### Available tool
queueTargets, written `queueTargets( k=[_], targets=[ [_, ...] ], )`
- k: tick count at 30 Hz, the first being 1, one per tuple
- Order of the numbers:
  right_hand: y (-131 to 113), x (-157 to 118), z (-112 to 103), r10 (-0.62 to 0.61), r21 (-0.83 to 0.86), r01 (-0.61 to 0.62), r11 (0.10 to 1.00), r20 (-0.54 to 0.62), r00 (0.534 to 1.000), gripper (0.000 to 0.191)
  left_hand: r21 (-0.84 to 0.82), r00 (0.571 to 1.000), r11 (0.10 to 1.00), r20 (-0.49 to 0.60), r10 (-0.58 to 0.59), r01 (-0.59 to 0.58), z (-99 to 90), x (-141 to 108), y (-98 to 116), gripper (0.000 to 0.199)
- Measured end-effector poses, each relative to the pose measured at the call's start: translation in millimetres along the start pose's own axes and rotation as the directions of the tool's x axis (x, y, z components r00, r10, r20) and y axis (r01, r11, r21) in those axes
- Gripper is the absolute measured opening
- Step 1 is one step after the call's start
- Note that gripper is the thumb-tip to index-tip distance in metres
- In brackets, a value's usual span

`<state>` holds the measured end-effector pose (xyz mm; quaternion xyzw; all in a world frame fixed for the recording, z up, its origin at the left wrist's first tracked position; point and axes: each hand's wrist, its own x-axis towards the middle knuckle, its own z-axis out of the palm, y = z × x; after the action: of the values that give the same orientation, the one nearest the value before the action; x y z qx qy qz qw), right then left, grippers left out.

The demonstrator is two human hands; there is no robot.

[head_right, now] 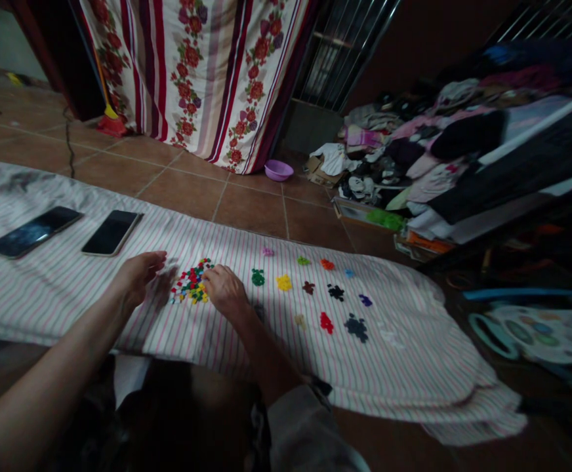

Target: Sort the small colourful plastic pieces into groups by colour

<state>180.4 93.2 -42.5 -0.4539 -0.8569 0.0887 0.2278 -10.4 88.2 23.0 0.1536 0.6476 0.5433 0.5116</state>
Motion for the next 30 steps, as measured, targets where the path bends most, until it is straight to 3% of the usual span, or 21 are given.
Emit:
queueTargets(
  k=[11,21,30],
  targets=[
    [3,-5,3,-0.020,0.123,0.036,0.992,-0.123,0.992,0.016,-0.027,0.999,0.999,0.032,-0.036,0.036,8.4,-7,2,0.012],
    [13,-11,-24,0.091,0.148,-0.073,0.986,-0.118,0.989,0.023,-0.018,0.997,0.998,0.045,-0.063,0.064,20.0,-19,5,0.017],
    [48,-29,-54,0.189,0.187,-0.136,0.973,-0.307,0.933,0.024,0.002,0.998,0.999,0.022,-0.051,0.051,28.8,-22,4,0.016]
  ],
)
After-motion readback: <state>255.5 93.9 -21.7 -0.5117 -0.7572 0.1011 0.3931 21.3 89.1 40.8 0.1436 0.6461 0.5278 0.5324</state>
